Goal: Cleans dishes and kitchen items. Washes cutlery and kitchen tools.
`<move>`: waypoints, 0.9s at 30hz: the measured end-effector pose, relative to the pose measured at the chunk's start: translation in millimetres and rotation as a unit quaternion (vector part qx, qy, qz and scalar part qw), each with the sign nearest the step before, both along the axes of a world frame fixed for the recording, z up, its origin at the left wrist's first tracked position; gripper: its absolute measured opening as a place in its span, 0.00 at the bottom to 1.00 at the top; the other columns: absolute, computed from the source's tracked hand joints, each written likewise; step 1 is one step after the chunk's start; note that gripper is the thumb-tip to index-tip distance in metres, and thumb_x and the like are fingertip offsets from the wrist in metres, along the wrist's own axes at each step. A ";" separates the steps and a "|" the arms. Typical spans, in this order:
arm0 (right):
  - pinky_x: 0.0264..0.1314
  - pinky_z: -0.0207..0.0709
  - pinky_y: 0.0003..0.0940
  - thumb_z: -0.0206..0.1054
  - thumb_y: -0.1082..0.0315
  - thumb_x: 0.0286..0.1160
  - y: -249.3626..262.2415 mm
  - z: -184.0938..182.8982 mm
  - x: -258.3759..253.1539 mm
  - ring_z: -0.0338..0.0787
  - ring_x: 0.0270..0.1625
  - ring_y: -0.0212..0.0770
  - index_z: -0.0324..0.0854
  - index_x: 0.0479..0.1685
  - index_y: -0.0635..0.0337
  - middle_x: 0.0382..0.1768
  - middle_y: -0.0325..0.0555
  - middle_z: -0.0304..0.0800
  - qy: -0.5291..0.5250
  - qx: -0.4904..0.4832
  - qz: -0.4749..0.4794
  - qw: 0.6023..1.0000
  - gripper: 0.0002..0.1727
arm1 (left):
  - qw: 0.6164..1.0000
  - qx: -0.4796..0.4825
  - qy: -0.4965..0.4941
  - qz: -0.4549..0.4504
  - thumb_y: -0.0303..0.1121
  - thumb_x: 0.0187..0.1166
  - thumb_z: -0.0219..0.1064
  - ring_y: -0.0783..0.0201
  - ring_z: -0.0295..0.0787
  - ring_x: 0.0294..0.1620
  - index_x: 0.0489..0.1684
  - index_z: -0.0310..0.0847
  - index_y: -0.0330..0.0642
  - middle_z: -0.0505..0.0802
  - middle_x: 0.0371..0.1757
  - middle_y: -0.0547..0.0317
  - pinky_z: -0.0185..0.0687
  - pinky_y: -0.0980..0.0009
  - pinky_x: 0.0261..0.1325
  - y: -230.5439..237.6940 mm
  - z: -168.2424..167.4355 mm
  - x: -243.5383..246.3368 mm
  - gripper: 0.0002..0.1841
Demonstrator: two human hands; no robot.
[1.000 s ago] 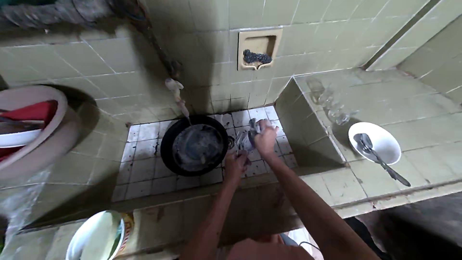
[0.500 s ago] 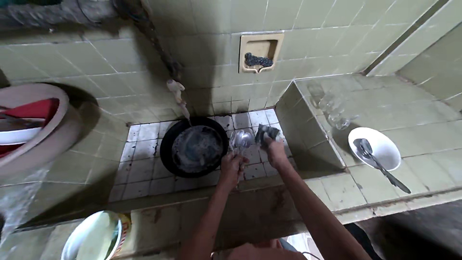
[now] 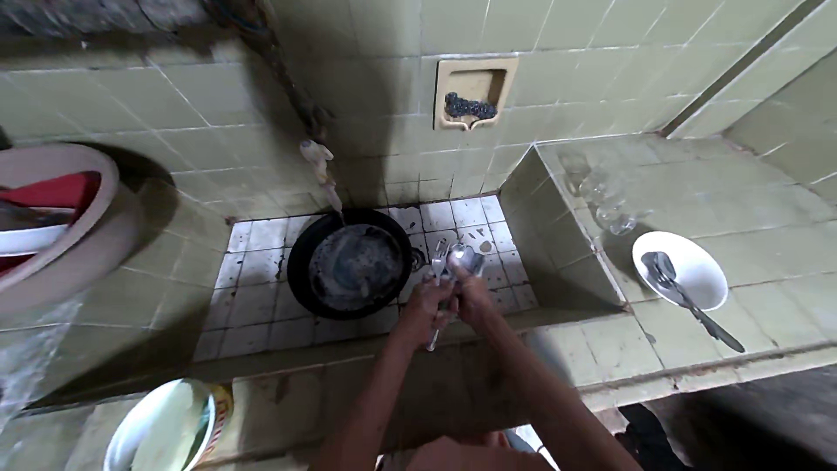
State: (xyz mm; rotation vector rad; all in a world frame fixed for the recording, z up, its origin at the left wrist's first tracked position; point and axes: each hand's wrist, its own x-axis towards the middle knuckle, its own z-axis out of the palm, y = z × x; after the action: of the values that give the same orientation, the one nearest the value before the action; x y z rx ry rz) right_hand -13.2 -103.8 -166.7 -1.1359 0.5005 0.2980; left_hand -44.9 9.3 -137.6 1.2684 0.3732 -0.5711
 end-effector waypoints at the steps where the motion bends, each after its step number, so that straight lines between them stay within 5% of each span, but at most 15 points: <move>1: 0.22 0.78 0.25 0.66 0.57 0.84 -2.1 -0.2 -1.3 0.81 0.21 0.29 0.77 0.58 0.54 0.27 0.37 0.85 -0.003 0.003 0.019 1.000 0.14 | 1.000 0.003 -0.008 -0.005 0.35 0.93 0.53 0.75 0.67 0.13 0.56 0.77 0.38 0.81 0.23 0.62 0.62 0.82 0.15 0.7 0.3 -0.9 0.11; 4: 0.30 0.83 0.27 0.66 0.76 0.76 -10.7 8.9 15.3 0.86 0.26 0.30 0.78 0.51 0.60 0.30 0.39 0.89 -0.107 -0.018 -0.026 0.994 0.09 | 0.998 0.034 -0.036 -0.025 0.35 0.93 0.54 0.75 0.67 0.17 0.58 0.79 0.39 0.80 0.26 0.63 0.60 0.82 0.17 2.5 9.2 -2.2 0.12; 6: 0.40 0.88 0.32 0.69 0.80 0.70 -19.2 11.7 28.1 0.91 0.35 0.33 0.78 0.50 0.60 0.35 0.40 0.91 -0.166 -0.015 -0.087 0.982 0.12 | 0.997 0.051 -0.039 -0.037 0.36 0.93 0.54 0.76 0.66 0.16 0.60 0.80 0.38 0.79 0.24 0.63 0.59 0.82 0.16 1.0 16.4 -1.2 0.13; 9: 0.45 0.90 0.37 0.59 0.65 0.88 -34.1 3.2 43.3 0.94 0.42 0.40 0.80 0.56 0.60 0.41 0.47 0.94 -0.199 0.060 -0.128 0.970 0.10 | 0.998 0.033 -0.016 -0.050 0.35 0.94 0.51 0.77 0.64 0.12 0.64 0.78 0.37 0.87 0.27 0.59 0.56 0.82 0.13 3.6 17.5 3.5 0.15; 11: 0.47 0.87 0.26 0.48 0.39 0.90 -40.9 -3.6 28.1 0.92 0.47 0.28 0.78 0.66 0.47 0.49 0.34 0.93 -0.178 0.047 0.011 0.983 0.26 | 0.998 0.000 0.004 -0.055 0.34 0.95 0.48 0.77 0.65 0.11 0.65 0.74 0.37 0.88 0.29 0.58 0.59 0.84 0.13 7.5 12.3 5.6 0.14; 12: 0.42 0.84 0.24 0.50 0.34 0.85 -39.4 -3.7 17.4 0.88 0.43 0.25 0.75 0.68 0.44 0.47 0.30 0.90 -0.151 0.035 0.078 0.985 0.29 | 0.998 -0.009 0.014 -0.060 0.34 0.95 0.47 0.77 0.65 0.11 0.64 0.74 0.37 0.88 0.29 0.58 0.60 0.84 0.13 8.0 10.6 8.5 0.14; 15: 0.20 0.72 0.20 0.66 0.66 0.78 -16.8 0.0 3.1 0.76 0.18 0.24 0.82 0.46 0.53 0.22 0.32 0.82 -0.050 0.057 0.097 0.992 0.04 | 0.995 0.004 0.028 -0.097 0.35 0.94 0.49 0.77 0.64 0.10 0.56 0.75 0.40 0.84 0.24 0.61 0.59 0.84 0.11 7.6 8.5 14.5 0.11; 17: 0.13 0.67 0.18 0.66 0.75 0.73 -7.7 1.9 3.0 0.70 0.11 0.23 0.82 0.37 0.56 0.17 0.34 0.80 -0.036 0.057 0.044 0.997 0.03 | 0.993 0.003 0.022 -0.113 0.36 0.95 0.48 0.76 0.63 0.12 0.52 0.74 0.41 0.76 0.21 0.66 0.60 0.83 0.14 6.8 11.8 10.8 0.11; 19: 0.16 0.74 0.23 0.68 0.73 0.75 -5.9 8.3 8.4 0.79 0.16 0.27 0.83 0.40 0.58 0.21 0.38 0.87 -0.045 0.028 -0.002 0.999 0.02 | 0.994 -0.010 0.020 -0.109 0.38 0.95 0.46 0.77 0.60 0.11 0.47 0.73 0.42 0.70 0.18 0.69 0.59 0.84 0.13 5.1 15.7 6.8 0.13; 22: 0.41 0.88 0.34 0.69 0.75 0.69 -21.6 2.1 20.7 0.91 0.38 0.35 0.83 0.50 0.55 0.39 0.42 0.93 -0.162 0.040 -0.026 0.986 0.12 | 0.993 -0.003 0.029 -0.119 0.40 0.96 0.45 0.77 0.60 0.11 0.52 0.75 0.40 0.69 0.18 0.70 0.59 0.83 0.13 8.8 18.3 -3.2 0.15; 25: 0.47 0.90 0.37 0.66 0.76 0.70 -48.6 1.0 53.3 0.95 0.41 0.40 0.86 0.44 0.57 0.37 0.46 0.96 -0.265 0.103 -0.046 0.958 0.08 | 0.993 0.066 0.038 -0.094 0.38 0.95 0.49 0.76 0.63 0.12 0.63 0.78 0.38 0.77 0.23 0.65 0.59 0.82 0.14 16.3 13.6 -7.0 0.16; 27: 0.48 0.91 0.38 0.62 0.75 0.81 -56.2 4.6 57.3 0.95 0.42 0.42 0.81 0.54 0.64 0.40 0.50 0.95 -0.228 0.050 -0.060 0.971 0.09 | 0.995 0.070 0.021 -0.068 0.37 0.94 0.49 0.75 0.70 0.14 0.70 0.74 0.40 0.87 0.31 0.60 0.67 0.81 0.16 24.9 7.2 -2.1 0.16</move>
State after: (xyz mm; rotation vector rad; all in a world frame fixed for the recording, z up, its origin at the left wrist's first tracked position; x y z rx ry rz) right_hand 44.1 -160.0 -162.1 -1.0309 0.1435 -0.0461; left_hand -47.1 34.2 -130.4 1.4257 0.3673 -0.6983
